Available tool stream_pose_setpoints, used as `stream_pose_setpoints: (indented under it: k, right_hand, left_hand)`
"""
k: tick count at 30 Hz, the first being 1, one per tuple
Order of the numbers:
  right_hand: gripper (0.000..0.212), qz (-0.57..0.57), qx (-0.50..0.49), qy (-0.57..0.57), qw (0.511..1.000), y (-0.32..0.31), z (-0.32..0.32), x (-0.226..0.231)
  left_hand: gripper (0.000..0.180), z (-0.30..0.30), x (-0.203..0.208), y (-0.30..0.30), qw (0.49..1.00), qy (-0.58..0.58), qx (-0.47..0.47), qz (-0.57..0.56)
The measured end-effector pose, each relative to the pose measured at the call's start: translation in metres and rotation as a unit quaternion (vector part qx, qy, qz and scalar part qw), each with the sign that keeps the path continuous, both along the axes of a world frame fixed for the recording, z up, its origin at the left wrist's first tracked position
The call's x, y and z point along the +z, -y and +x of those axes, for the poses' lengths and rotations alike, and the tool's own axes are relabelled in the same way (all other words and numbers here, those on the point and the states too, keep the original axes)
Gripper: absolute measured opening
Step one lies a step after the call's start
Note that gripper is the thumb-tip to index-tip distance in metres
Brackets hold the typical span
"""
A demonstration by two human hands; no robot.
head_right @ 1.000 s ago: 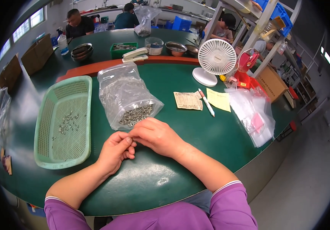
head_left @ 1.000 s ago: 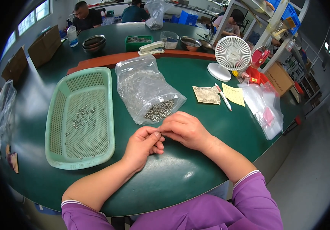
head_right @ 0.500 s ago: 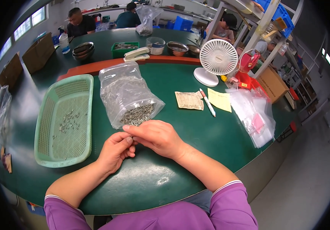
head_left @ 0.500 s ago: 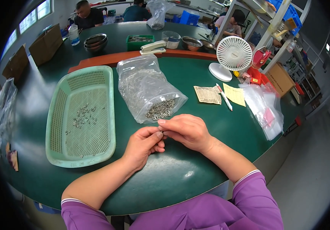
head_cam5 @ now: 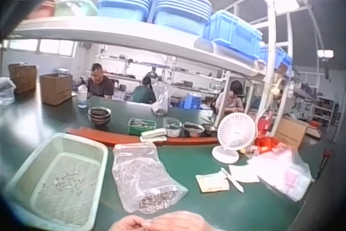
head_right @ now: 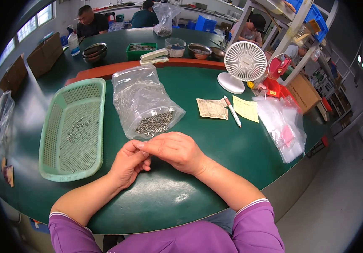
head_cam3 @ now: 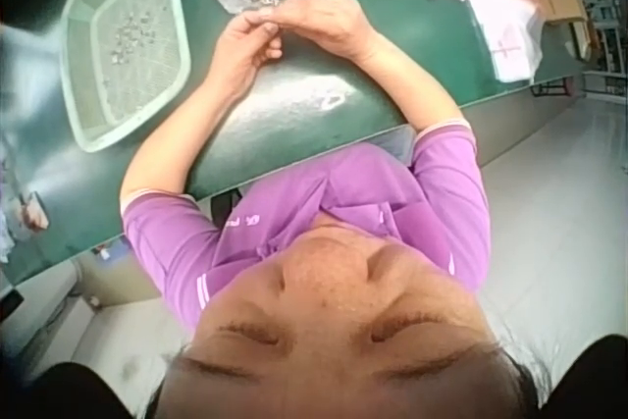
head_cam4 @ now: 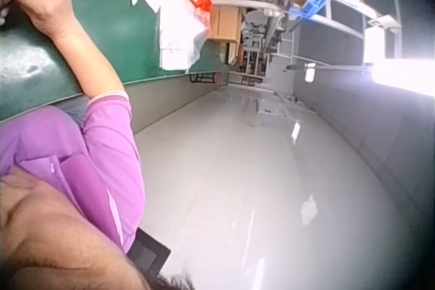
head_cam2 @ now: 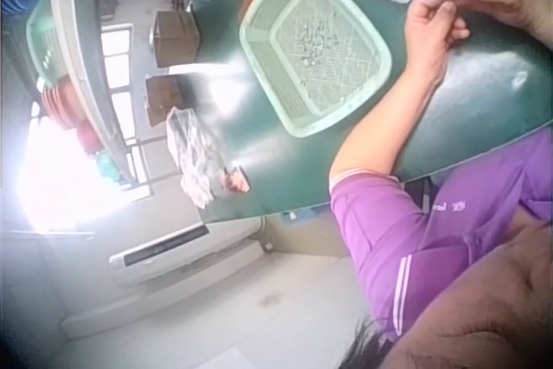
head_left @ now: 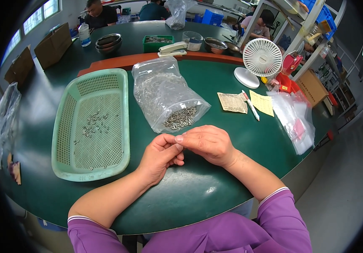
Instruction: The person sorts small metal components by hand from a plastic bag into a plastic basket.
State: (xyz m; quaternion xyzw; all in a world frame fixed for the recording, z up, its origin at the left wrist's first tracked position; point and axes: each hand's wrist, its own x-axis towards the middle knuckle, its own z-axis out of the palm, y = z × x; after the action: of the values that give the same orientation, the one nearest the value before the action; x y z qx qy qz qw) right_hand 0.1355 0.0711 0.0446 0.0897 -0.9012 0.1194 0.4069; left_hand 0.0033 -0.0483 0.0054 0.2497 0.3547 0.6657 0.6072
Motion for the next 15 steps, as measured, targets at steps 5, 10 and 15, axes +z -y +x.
stream_pose_setpoints:
  k: [5,10,15]
  right_hand:
    - [0.026,0.072,-0.017,0.019,0.997,0.003,0.000,0.005]
    - [0.027,0.057,-0.026,0.030,0.998,0.003,-0.001,0.000]
    - [0.031,-0.121,-0.048,0.020,0.991,0.003,-0.003,-0.006]
  left_hand:
    - [0.014,-0.001,-0.003,0.002,1.000,-0.020,0.019,0.004]
    - [0.014,-0.001,-0.005,0.001,0.999,-0.017,0.045,-0.004]
    - [0.011,0.004,0.003,0.002,0.991,-0.115,0.062,0.004]
